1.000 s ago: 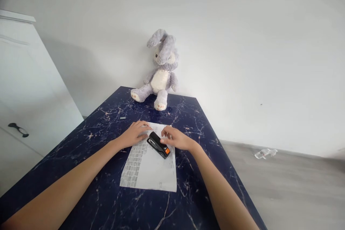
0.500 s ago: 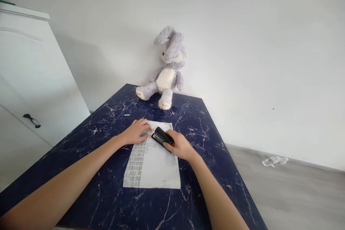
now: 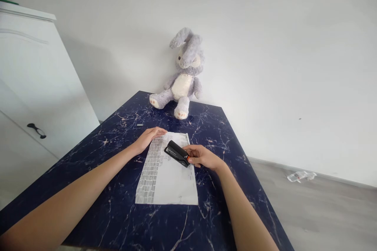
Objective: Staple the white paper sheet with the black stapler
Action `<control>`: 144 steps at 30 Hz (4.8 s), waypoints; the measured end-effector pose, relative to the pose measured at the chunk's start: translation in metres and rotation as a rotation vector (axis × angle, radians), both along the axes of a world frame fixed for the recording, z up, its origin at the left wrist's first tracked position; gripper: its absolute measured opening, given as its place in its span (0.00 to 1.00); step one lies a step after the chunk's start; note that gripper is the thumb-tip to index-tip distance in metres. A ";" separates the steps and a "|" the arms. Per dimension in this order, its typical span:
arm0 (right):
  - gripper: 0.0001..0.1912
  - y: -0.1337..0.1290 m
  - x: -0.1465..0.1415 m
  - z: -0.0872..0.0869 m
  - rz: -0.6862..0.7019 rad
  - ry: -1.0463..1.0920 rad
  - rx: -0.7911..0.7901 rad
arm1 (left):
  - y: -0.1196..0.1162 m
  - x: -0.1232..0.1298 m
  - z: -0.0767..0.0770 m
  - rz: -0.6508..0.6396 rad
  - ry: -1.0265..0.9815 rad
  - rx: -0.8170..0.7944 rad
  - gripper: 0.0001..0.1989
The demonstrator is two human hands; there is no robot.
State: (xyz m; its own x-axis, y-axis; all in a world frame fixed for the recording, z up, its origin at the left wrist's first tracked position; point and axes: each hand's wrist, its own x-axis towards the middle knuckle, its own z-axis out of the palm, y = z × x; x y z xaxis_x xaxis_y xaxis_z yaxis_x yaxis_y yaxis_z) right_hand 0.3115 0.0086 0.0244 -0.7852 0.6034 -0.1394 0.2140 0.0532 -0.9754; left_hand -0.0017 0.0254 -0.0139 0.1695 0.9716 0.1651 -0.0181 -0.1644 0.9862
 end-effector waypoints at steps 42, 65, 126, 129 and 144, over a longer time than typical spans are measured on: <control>0.08 -0.017 -0.052 -0.022 -0.772 -0.243 0.837 | -0.016 0.000 0.012 -0.198 0.364 0.231 0.17; 0.20 -0.040 -0.064 -0.004 -0.475 -0.086 1.203 | -0.040 0.018 0.040 -0.264 0.008 0.264 0.14; 0.11 -0.014 -0.058 -0.021 -0.447 -0.260 0.811 | -0.010 -0.007 0.015 0.290 0.213 0.354 0.13; 0.11 -0.014 -0.059 -0.022 -0.444 -0.239 0.813 | -0.010 -0.006 0.014 0.236 0.162 0.316 0.15; 0.10 -0.012 -0.059 -0.024 -0.438 -0.226 0.823 | -0.005 -0.018 0.007 0.150 -0.443 -0.094 0.19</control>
State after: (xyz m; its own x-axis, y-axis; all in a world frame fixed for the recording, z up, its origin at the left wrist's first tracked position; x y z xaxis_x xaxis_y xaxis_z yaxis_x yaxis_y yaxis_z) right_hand 0.2522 -0.0037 0.0000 -0.4732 0.8133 0.3385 0.5565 0.5739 -0.6008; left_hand -0.0195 0.0204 -0.0073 -0.0409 0.9942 0.0995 -0.4233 -0.1075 0.8996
